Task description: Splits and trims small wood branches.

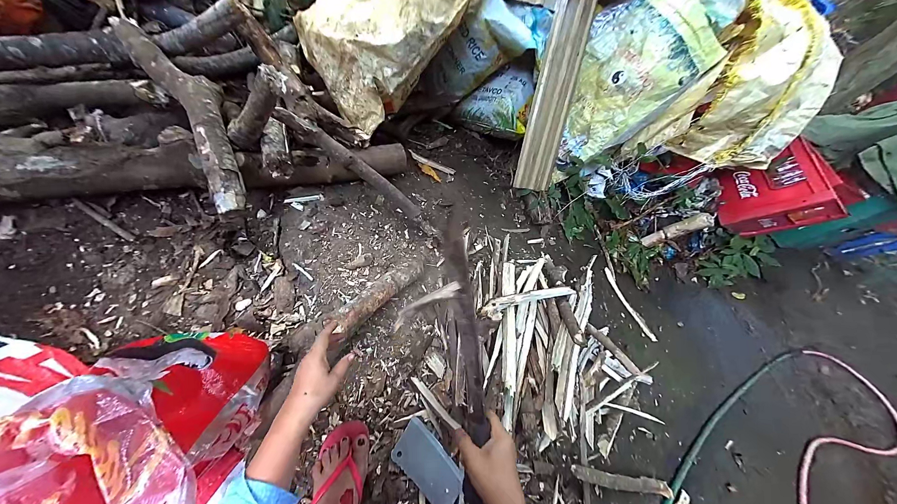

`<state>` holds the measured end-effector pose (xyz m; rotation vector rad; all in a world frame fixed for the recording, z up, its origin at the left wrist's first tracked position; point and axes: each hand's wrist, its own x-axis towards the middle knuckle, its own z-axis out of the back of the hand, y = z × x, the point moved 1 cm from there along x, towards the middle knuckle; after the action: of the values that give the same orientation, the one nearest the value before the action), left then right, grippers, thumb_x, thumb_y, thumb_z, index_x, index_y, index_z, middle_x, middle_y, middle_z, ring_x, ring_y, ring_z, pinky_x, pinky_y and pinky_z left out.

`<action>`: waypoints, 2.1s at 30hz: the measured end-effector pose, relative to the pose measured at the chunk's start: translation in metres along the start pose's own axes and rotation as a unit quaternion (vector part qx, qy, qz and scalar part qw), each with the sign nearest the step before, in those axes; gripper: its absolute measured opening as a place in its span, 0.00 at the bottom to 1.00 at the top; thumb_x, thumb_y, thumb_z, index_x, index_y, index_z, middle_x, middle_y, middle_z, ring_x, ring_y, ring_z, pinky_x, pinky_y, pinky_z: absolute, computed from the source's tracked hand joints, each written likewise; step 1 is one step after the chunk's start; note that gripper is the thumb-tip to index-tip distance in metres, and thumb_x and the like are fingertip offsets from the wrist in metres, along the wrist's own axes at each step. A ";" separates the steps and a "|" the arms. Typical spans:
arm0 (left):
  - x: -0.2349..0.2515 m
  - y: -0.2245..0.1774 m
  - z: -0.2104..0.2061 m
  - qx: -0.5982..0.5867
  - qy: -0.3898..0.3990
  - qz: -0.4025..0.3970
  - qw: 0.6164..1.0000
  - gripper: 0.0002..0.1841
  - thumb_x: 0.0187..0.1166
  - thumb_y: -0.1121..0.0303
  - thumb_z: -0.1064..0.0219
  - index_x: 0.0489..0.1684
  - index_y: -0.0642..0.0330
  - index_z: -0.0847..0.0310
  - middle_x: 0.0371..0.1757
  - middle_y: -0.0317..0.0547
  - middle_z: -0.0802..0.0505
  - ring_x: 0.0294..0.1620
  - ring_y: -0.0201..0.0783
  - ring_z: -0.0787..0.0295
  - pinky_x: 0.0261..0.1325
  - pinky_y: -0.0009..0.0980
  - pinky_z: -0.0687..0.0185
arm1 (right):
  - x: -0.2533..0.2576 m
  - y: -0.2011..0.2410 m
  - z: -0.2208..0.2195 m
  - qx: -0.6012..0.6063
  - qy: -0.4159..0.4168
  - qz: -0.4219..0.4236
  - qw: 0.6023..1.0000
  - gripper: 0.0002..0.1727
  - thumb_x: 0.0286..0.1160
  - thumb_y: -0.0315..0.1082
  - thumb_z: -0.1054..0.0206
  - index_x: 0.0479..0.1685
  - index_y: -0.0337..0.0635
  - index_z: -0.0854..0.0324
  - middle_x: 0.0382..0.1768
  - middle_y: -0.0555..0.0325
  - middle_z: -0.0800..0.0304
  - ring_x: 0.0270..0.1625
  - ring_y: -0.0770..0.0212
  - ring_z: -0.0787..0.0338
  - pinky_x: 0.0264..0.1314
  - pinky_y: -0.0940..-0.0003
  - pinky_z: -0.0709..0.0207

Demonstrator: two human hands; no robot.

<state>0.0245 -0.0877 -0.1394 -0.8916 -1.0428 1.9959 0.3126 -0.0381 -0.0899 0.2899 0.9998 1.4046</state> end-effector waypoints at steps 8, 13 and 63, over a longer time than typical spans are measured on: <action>-0.004 -0.002 0.001 -0.008 0.023 0.025 0.999 0.36 0.81 0.75 0.32 0.90 0.68 0.44 0.73 0.64 0.15 0.72 0.56 0.14 0.77 0.47 0.21 | 0.034 -0.028 -0.031 -0.076 0.085 -0.107 0.988 0.22 0.69 0.30 0.25 0.61 0.28 0.19 0.40 0.37 0.10 0.41 0.44 0.08 0.51 0.44 0.15; -0.009 0.001 0.005 -0.010 0.016 0.011 1.000 0.35 0.82 0.76 0.32 0.89 0.68 0.43 0.70 0.65 0.13 0.70 0.56 0.13 0.76 0.47 0.21 | 0.006 0.004 -0.008 0.049 -0.018 0.033 0.998 0.22 0.64 0.29 0.24 0.56 0.23 0.19 0.28 0.46 0.12 0.27 0.57 0.12 0.38 0.55 0.14; 0.009 -0.002 -0.025 0.180 0.186 0.157 0.953 0.18 0.92 0.70 0.46 0.73 0.70 0.23 0.65 0.70 0.12 0.68 0.62 0.14 0.76 0.57 0.25 | 0.026 -0.096 -0.061 -0.016 0.176 -0.231 0.957 0.24 0.71 0.30 0.22 0.62 0.29 0.24 0.34 0.46 0.15 0.26 0.58 0.14 0.35 0.60 0.16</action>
<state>0.0411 -0.0700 -0.1514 -1.2221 -0.3261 2.0683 0.3302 -0.0575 -0.2030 -0.2202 1.2386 1.0572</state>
